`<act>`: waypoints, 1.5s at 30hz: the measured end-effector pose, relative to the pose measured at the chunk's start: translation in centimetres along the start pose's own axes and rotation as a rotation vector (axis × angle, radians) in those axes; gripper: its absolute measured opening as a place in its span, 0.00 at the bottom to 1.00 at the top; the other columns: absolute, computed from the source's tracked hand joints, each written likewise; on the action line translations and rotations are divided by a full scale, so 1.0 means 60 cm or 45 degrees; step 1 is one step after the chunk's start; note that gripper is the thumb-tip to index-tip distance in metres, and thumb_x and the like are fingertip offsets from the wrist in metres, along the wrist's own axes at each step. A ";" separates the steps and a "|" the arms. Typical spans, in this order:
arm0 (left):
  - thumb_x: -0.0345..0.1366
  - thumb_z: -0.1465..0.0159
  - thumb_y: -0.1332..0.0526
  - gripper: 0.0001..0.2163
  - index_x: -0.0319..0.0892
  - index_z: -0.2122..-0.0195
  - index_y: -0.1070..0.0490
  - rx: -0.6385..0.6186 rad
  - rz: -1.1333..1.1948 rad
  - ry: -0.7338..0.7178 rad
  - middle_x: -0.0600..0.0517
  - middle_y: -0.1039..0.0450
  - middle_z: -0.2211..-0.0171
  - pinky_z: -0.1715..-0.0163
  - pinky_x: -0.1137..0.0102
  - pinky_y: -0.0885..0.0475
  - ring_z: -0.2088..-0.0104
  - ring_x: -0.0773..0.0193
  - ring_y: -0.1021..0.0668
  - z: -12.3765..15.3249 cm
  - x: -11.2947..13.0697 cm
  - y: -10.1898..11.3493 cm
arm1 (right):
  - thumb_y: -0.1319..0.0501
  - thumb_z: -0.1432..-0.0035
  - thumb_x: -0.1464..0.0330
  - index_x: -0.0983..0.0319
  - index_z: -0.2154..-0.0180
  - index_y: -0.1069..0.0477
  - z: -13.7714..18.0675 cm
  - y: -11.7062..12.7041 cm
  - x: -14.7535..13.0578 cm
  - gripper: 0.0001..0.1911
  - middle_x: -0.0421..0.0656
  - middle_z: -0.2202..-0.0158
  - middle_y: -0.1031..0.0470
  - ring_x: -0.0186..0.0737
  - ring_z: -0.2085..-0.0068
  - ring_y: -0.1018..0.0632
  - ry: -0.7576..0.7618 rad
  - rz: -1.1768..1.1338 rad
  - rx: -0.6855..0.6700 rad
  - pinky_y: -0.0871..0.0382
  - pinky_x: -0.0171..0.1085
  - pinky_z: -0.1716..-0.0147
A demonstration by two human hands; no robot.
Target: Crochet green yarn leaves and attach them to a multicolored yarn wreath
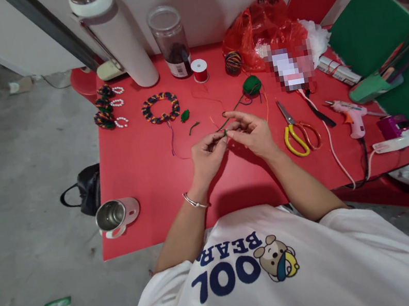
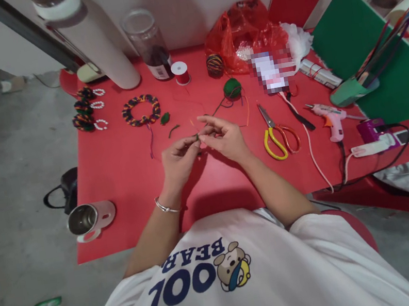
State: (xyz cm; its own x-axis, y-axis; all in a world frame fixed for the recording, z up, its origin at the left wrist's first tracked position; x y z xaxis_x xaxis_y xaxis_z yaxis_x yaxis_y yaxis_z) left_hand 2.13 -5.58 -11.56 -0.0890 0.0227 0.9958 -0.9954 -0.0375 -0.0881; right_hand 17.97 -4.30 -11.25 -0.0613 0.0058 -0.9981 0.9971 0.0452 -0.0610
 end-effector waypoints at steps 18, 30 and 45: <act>0.36 0.41 0.29 0.04 0.42 0.70 0.18 0.028 0.060 -0.029 0.53 0.22 0.75 0.73 0.73 0.27 0.75 0.68 0.25 -0.001 0.000 0.002 | 0.27 0.47 0.58 0.57 0.65 0.16 -0.001 -0.001 0.001 0.11 0.41 0.66 0.16 0.38 0.66 0.21 0.027 0.150 -0.059 0.27 0.39 0.63; 0.37 0.43 0.28 0.15 0.44 0.57 0.26 0.243 0.297 0.466 0.55 0.21 0.68 0.89 0.77 0.49 0.85 0.75 0.30 -0.044 -0.037 0.039 | 0.27 0.55 0.62 0.58 0.73 0.19 -0.015 0.004 0.023 0.08 0.38 0.74 0.23 0.33 0.71 0.26 -0.187 -0.117 0.093 0.31 0.36 0.68; 0.40 0.40 0.28 0.09 0.44 0.69 0.26 0.289 0.459 0.232 0.56 0.27 0.78 0.88 0.76 0.50 0.86 0.76 0.37 -0.057 -0.032 0.057 | 0.28 0.58 0.60 0.59 0.74 0.22 -0.023 0.023 0.027 0.11 0.33 0.82 0.35 0.28 0.79 0.41 -0.296 -0.085 0.293 0.50 0.32 0.79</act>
Point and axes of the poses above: each hand's wrist, its own z-axis away from the middle knuckle, its own y-axis out of the back of the hand, x = y × z, the point moved 3 cm from there along -z, towards the middle knuckle
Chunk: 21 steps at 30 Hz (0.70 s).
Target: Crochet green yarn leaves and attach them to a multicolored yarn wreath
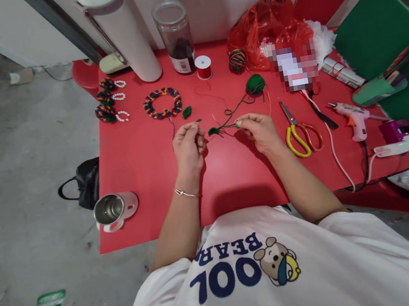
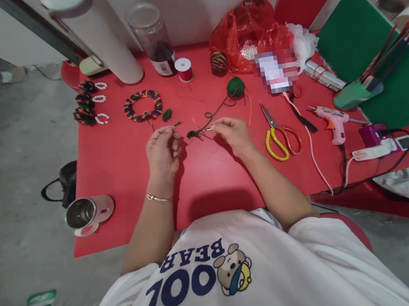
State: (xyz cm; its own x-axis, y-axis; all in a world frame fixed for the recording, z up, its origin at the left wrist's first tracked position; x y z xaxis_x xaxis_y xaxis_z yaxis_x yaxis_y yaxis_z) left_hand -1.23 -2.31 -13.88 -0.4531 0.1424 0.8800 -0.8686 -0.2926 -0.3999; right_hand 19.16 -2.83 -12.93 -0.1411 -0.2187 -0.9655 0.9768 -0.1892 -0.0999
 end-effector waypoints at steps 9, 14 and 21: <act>0.51 0.40 0.27 0.16 0.43 0.71 0.24 -0.191 -0.255 -0.076 0.54 0.27 0.79 0.85 0.76 0.40 0.83 0.72 0.32 0.022 -0.013 -0.022 | 0.27 0.56 0.60 0.58 0.73 0.24 -0.013 0.023 -0.010 0.12 0.31 0.82 0.39 0.26 0.81 0.44 0.065 -0.142 0.173 0.55 0.32 0.82; 0.41 0.40 0.25 0.07 0.45 0.66 0.18 -0.363 -0.673 -0.479 0.43 0.18 0.56 0.57 0.64 0.22 0.49 0.53 0.19 0.047 0.003 -0.037 | 0.25 0.55 0.62 0.59 0.71 0.19 0.008 0.003 -0.014 0.10 0.36 0.78 0.27 0.29 0.77 0.32 0.141 -0.114 -0.142 0.39 0.33 0.76; 0.34 0.37 0.33 0.05 0.44 0.61 0.18 -0.398 -0.917 -0.766 0.45 0.16 0.55 0.47 0.58 0.23 0.52 0.56 0.18 0.060 0.012 -0.040 | 0.24 0.53 0.61 0.57 0.69 0.15 0.019 -0.004 -0.011 0.09 0.38 0.72 0.18 0.35 0.70 0.22 0.213 -0.021 -0.307 0.27 0.37 0.65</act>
Point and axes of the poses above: each hand's wrist, its own z-axis away from the middle knuckle, its own y-axis out of the back of the hand, x = y × z, the point moved 3 cm from there along -z, towards the middle knuckle
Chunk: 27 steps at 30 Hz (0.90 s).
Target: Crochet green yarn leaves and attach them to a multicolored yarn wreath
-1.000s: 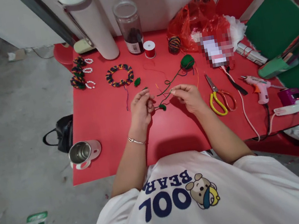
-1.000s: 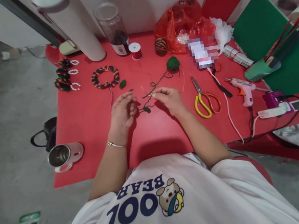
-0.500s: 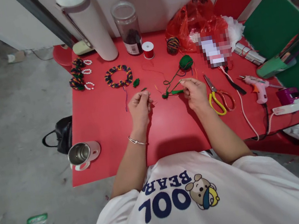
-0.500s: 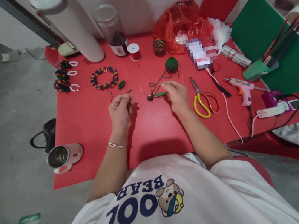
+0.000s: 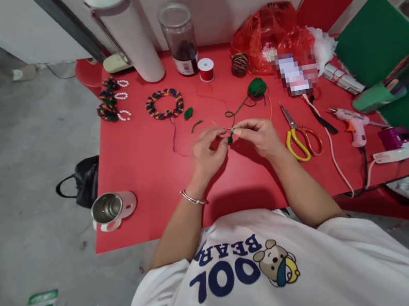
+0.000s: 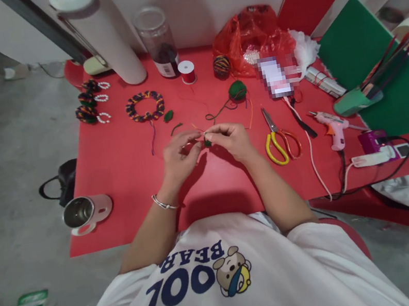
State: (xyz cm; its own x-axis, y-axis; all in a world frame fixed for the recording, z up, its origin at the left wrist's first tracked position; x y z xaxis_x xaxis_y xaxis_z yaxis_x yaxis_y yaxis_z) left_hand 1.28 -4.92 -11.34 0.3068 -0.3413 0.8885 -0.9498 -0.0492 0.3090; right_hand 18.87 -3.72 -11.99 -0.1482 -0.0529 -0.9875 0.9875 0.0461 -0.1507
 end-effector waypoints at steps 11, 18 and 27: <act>0.35 0.34 0.36 0.07 0.39 0.59 0.20 -0.127 0.456 0.368 0.51 0.21 0.71 0.75 0.73 0.27 0.75 0.68 0.23 0.008 -0.020 -0.045 | 0.26 0.53 0.62 0.57 0.70 0.17 0.001 -0.004 -0.008 0.07 0.39 0.72 0.18 0.36 0.70 0.22 0.072 0.186 0.016 0.26 0.36 0.66; 0.33 0.30 0.36 0.04 0.42 0.61 0.20 0.307 -0.262 -0.235 0.48 0.19 0.64 0.62 0.69 0.25 0.65 0.65 0.20 0.096 0.069 0.056 | 0.26 0.56 0.65 0.60 0.71 0.20 -0.014 -0.003 0.000 0.08 0.33 0.82 0.30 0.26 0.81 0.36 -0.026 0.059 0.172 0.47 0.27 0.84; 0.40 0.42 0.29 0.12 0.42 0.60 0.24 1.286 -0.579 0.511 0.54 0.25 0.66 0.72 0.71 0.33 0.74 0.69 0.30 0.309 0.006 0.365 | 0.27 0.48 0.61 0.57 0.66 0.31 -0.019 -0.031 0.038 0.14 0.34 0.77 0.22 0.31 0.78 0.23 -0.285 -0.167 0.116 0.36 0.26 0.84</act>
Point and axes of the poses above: each hand's wrist, its own z-axis away from the middle knuckle, its own y-axis out of the back of the hand, x = y × z, the point moved 3 cm from there along -z, towards the middle knuckle
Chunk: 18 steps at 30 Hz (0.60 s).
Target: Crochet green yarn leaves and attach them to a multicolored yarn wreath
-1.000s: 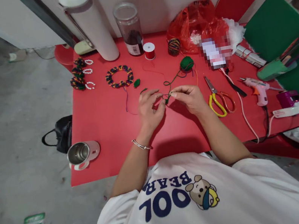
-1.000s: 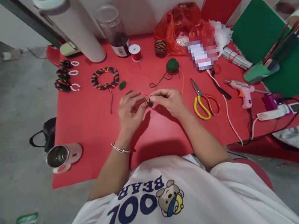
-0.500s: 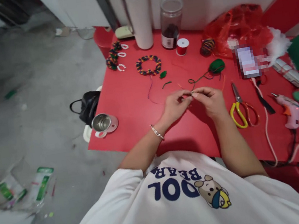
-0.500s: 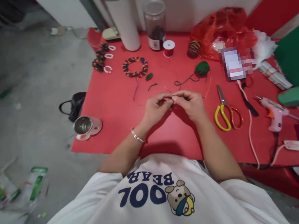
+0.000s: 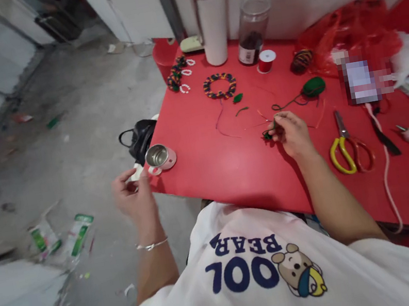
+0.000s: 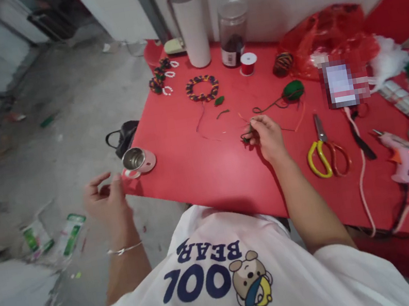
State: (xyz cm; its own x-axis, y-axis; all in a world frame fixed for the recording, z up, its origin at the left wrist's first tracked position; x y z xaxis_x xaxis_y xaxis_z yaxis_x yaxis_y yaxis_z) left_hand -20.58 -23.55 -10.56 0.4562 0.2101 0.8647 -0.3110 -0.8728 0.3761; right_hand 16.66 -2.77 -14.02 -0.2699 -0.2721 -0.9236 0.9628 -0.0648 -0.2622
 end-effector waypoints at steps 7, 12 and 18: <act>0.45 0.45 0.26 0.17 0.41 0.61 0.22 -0.502 0.320 0.434 0.52 0.22 0.70 0.80 0.74 0.34 0.75 0.66 0.23 -0.012 -0.055 -0.023 | 0.26 0.47 0.62 0.57 0.66 0.29 -0.013 0.012 0.005 0.14 0.33 0.78 0.25 0.27 0.80 0.28 0.050 -0.012 0.032 0.39 0.25 0.84; 0.47 0.45 0.26 0.15 0.40 0.67 0.22 -0.620 0.337 0.481 0.51 0.21 0.70 0.79 0.72 0.29 0.75 0.66 0.23 -0.017 -0.053 -0.037 | 0.24 0.50 0.58 0.58 0.65 0.26 -0.012 0.015 0.008 0.16 0.37 0.70 0.20 0.26 0.79 0.30 0.148 0.112 -0.037 0.46 0.27 0.85; 0.48 0.51 0.21 0.19 0.41 0.68 0.23 -0.653 0.413 0.494 0.54 0.22 0.72 0.78 0.72 0.28 0.76 0.69 0.26 -0.014 -0.035 -0.050 | 0.22 0.56 0.53 0.59 0.65 0.24 -0.014 0.014 0.013 0.22 0.37 0.72 0.20 0.26 0.78 0.30 0.154 0.177 -0.042 0.41 0.27 0.83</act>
State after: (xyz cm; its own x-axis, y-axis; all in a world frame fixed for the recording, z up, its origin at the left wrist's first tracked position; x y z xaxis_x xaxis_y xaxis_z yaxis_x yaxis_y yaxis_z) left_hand -21.29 -21.00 -13.25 -0.0249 0.2002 0.9794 -0.7765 -0.6209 0.1072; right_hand 17.25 -2.21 -15.18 -0.1354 -0.1585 -0.9780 0.9906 -0.0028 -0.1367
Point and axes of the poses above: each hand's wrist, its own z-axis away from the middle knuckle, its own y-axis out of the back of the hand, x = y × z, the point moved 3 cm from there along -z, towards the middle knuckle
